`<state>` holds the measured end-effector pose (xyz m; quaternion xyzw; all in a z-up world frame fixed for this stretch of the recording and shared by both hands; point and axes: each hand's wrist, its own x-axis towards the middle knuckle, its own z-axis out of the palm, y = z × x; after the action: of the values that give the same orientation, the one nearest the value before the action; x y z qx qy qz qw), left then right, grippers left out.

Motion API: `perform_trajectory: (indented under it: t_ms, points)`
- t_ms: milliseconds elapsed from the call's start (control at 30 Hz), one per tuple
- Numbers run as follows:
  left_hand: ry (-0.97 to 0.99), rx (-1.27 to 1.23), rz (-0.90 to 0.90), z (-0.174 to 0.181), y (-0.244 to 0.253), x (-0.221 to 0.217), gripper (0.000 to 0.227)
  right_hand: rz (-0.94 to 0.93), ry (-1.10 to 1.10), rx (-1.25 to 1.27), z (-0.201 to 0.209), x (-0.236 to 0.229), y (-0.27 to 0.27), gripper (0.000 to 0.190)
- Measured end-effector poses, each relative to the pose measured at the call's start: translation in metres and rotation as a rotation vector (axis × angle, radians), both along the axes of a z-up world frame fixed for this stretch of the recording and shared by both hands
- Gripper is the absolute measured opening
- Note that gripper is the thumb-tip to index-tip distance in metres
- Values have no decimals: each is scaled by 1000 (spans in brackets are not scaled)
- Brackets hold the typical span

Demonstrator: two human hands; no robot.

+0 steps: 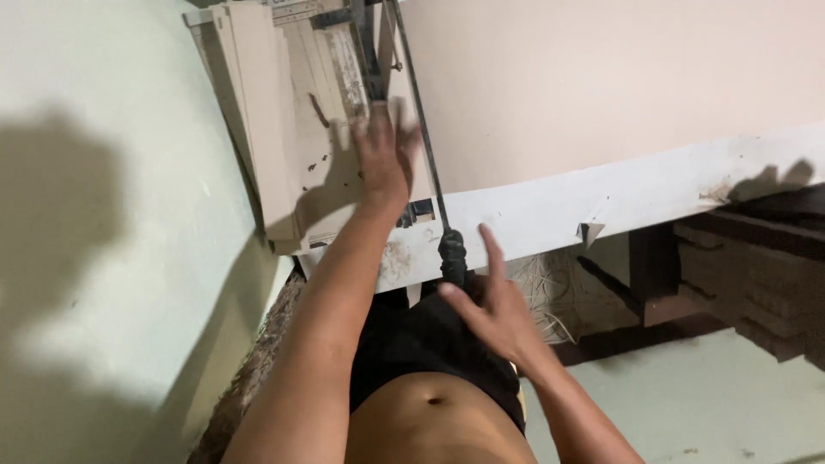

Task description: The person uses a manual paper cutter to slice a large sheet of paper into smaller strips. They repeatedly align the paper against the guide, pull down the cutting lever, and then remove the cut pieces.

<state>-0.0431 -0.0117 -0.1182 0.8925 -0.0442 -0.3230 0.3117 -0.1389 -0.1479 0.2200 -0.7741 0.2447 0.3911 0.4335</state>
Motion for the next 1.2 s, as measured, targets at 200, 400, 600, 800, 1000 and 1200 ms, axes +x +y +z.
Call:
perform_trajectory:
  t_ms: [200,400,600,800,1000,1200]
  points:
    - [336,-1182,-49,-4,36,12,19,-91,35,174,-66,-15,-43,85]
    - [-377,600,-1202,116,85,-17,21,-691,-5,135,-227,-23,-113,89]
    - [-133,928,-1122,120,158,30,22,-1210,-159,511,-278,9,-140,38]
    - [-235,673,-981,167,142,28,33,-1062,-205,364,-267,-41,-118,42]
    - [-106,385,-558,168,73,35,49,-947,-263,256,-294,-35,-92,23]
    - [-15,302,-153,130,7,41,103,-949,-334,235,-292,-22,-85,22]
